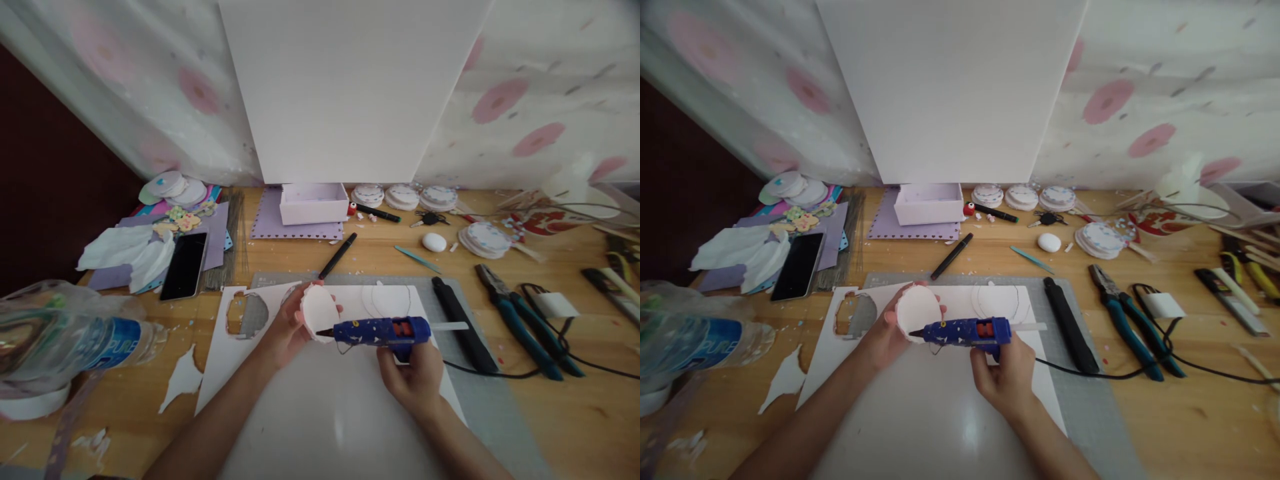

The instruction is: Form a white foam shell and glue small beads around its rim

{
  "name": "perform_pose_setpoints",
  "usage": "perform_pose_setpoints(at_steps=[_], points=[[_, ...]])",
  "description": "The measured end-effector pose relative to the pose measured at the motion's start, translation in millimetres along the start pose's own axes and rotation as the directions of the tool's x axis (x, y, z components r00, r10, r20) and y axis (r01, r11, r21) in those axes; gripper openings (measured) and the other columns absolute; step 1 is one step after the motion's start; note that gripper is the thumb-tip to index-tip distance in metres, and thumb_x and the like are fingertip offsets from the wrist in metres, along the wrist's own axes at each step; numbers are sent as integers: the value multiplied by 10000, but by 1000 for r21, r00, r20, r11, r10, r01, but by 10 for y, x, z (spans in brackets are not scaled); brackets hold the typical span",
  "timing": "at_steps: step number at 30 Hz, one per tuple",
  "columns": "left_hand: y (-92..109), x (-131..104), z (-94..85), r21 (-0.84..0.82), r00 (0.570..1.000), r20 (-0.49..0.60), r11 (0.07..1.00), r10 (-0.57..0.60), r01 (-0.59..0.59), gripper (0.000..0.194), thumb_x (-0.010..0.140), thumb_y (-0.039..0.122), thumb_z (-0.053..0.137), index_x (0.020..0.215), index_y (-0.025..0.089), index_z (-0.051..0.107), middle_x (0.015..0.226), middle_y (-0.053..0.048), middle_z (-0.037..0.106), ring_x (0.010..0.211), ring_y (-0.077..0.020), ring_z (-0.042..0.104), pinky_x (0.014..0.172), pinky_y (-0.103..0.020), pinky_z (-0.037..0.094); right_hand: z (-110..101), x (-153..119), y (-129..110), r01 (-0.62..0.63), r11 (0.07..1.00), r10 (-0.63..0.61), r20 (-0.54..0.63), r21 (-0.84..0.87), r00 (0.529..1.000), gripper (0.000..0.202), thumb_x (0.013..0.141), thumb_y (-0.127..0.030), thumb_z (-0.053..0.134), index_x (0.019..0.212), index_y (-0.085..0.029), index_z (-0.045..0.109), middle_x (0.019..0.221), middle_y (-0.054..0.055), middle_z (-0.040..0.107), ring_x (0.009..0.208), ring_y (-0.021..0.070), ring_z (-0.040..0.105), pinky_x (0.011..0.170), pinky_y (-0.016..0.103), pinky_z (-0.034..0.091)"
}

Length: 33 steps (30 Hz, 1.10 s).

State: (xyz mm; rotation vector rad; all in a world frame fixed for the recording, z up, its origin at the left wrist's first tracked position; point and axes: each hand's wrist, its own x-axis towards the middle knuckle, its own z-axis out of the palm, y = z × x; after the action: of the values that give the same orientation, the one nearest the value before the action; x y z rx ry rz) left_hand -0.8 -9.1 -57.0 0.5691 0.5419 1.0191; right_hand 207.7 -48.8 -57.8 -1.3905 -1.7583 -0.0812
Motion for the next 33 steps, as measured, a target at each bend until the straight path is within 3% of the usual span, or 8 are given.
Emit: perform_pose_setpoints(at_steps=[7,33], points=[[17,-4,-19,-19,1000,-12,1000,15,-16,708,601,513,784,1208,249,533,1166,-114,625,1113,-341,578,929,-452,437,-9,-25,22,12,1000,-12,12,-8,1000,138,714,-181,511,656,-223,393,465,-83,367,355,74,306,369,212,241],[4,-8,-115,-73,997,-21,994,80,-81,816,614,593,732,1310,266,459,1248,-128,578,1169,-342,535,999,-490,381,-22,-5,51,-20,999,21,34,-48,999,91,732,-189,507,736,-220,422,494,-91,386,366,84,373,388,207,311]])
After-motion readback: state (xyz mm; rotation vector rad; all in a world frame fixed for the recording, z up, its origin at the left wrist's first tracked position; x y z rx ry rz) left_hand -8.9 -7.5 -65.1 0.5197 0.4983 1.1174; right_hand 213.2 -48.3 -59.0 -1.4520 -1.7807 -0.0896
